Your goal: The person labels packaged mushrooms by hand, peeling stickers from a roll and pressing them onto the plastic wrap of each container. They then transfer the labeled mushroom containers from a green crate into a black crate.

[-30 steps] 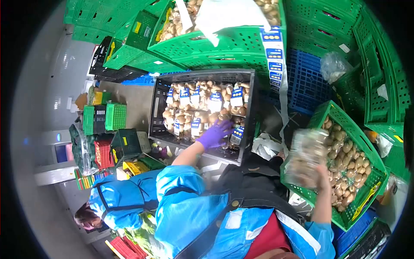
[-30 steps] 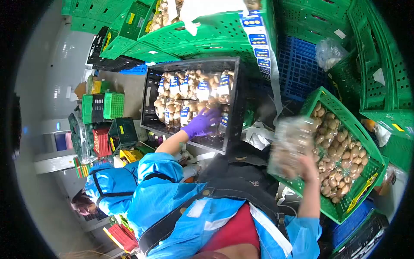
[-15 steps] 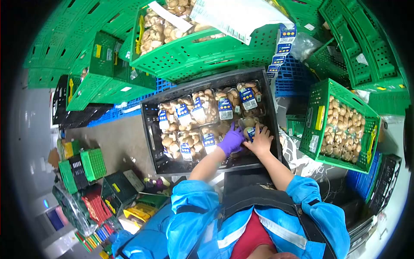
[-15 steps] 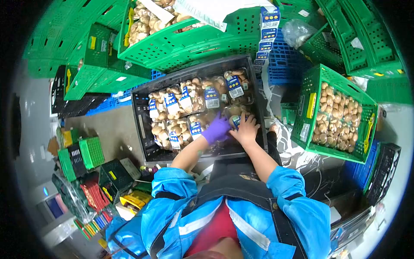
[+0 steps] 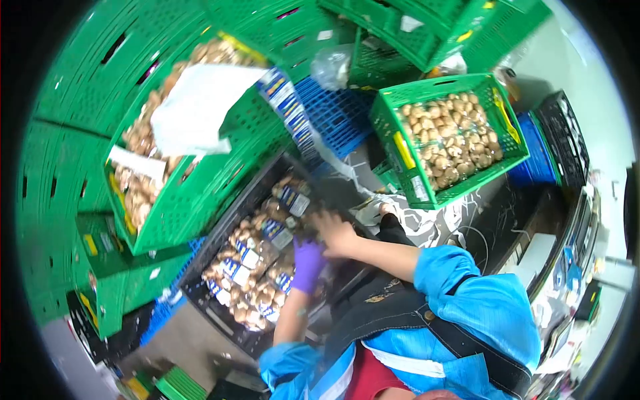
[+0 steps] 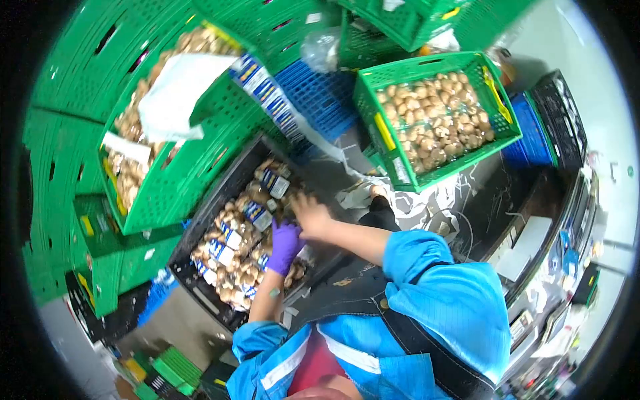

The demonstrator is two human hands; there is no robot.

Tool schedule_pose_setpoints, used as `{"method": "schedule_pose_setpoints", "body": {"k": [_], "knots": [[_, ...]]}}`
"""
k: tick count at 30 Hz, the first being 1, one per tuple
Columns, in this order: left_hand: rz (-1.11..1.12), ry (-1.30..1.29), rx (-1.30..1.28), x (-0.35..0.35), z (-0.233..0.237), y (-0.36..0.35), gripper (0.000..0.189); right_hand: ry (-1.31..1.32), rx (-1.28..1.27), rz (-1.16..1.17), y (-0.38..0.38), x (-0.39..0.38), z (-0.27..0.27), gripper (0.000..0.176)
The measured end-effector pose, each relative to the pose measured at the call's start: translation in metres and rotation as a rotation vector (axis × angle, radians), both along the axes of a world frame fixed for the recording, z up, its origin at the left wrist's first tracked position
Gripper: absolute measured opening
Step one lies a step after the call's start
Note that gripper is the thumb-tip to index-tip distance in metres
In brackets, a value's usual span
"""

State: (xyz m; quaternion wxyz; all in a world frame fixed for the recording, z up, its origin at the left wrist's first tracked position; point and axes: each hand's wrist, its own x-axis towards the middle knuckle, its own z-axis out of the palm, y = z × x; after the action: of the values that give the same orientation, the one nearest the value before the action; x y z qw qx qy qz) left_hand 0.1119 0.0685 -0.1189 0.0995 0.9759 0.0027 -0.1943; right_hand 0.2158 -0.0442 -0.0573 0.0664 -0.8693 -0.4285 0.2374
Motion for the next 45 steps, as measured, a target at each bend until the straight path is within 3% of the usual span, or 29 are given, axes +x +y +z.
{"method": "schedule_pose_setpoints", "body": {"k": [2,4,6,7,8,11,12,13,15,16,18,21,24,27,28,29,30,31,34,39,41,42,44,45], "knots": [[0.094,-0.163,-0.037,0.009,0.002,-0.004,0.027,0.189,0.435,0.062,-0.035,0.031,0.031,0.077],[0.074,-0.181,-0.004,0.045,0.027,-0.012,0.022,0.313,0.642,-0.122,-0.088,0.088,0.061,0.058],[0.034,-0.161,-0.32,0.104,0.093,-0.04,0.02,0.377,0.741,-0.516,-0.152,0.153,0.058,0.039],[0.092,-0.276,-0.514,0.132,0.109,-0.062,0.019,0.239,0.572,-0.674,-0.189,0.193,0.046,0.037],[0.164,-0.342,-0.717,0.162,0.119,-0.088,0.021,0.175,0.605,-0.799,-0.227,0.231,0.014,0.044],[0.12,-0.183,-1.023,0.272,0.122,-0.165,0.039,0.027,0.171,-0.775,-0.319,0.335,-0.049,0.057],[0.047,-0.305,-1.095,0.312,0.096,-0.191,0.045,-0.089,0.089,-0.715,-0.334,0.365,-0.062,0.062],[0.114,-0.265,-1.107,0.353,0.071,-0.216,0.051,-0.03,0.078,-0.677,-0.341,0.395,-0.066,0.067],[0.17,-0.33,-0.75,0.434,0.016,-0.244,0.058,-0.09,0.049,-0.62,-0.349,0.444,-0.081,0.067],[0.179,-0.334,-0.748,0.463,-0.016,-0.249,0.058,-0.157,0.021,-0.571,-0.35,0.468,-0.089,0.068],[0.371,-0.368,-0.294,0.505,-0.071,-0.252,0.064,-0.247,-0.049,-0.559,-0.357,0.507,-0.115,0.066],[0.434,-0.293,-0.262,0.534,-0.099,-0.241,0.069,-0.226,0.082,-0.51,-0.366,0.553,-0.165,0.064],[0.423,-0.127,-0.103,0.529,-0.079,-0.248,0.066,-0.25,-0.069,-0.463,-0.353,0.562,-0.164,0.062],[0.466,-0.107,0.057,0.51,-0.106,-0.255,0.063,-0.249,-0.114,-0.435,-0.344,0.557,-0.156,0.064],[0.475,-0.113,0.067,0.51,-0.118,-0.254,0.063,-0.277,-0.151,-0.425,-0.339,0.559,-0.151,0.066],[0.445,-0.296,0.071,0.507,-0.128,-0.254,0.063,-0.206,-0.271,-0.444,-0.332,0.561,-0.142,0.07],[0.411,-0.478,0.075,0.503,-0.138,-0.253,0.063,-0.203,-0.267,-0.434,-0.329,0.56,-0.141,0.07],[0.423,-0.311,0.023,0.509,-0.127,-0.251,0.064,-0.213,-0.245,-0.459,-0.328,0.559,-0.143,0.071],[0.466,-0.154,-0.065,0.524,-0.114,-0.242,0.063,-0.178,-0.214,-0.497,-0.333,0.554,-0.159,0.073],[0.424,-0.068,-0.049,0.521,-0.103,-0.242,0.067,-0.204,-0.19,-0.473,-0.338,0.548,-0.155,0.074],[0.4,-0.036,-0.012,0.52,-0.104,-0.246,0.065,-0.349,-0.193,-0.403,-0.339,0.551,-0.155,0.074],[0.403,-0.039,-0.014,0.517,-0.105,-0.247,0.065,-0.352,-0.193,-0.401,-0.343,0.555,-0.155,0.074],[0.28,-0.322,0.064,0.511,-0.115,-0.241,0.063,-0.201,-0.227,-0.346,-0.338,0.56,-0.127,0.071],[0.279,-0.318,0.068,0.513,-0.118,-0.236,0.063,-0.205,-0.111,-0.315,-0.342,0.559,-0.125,0.075]]}}
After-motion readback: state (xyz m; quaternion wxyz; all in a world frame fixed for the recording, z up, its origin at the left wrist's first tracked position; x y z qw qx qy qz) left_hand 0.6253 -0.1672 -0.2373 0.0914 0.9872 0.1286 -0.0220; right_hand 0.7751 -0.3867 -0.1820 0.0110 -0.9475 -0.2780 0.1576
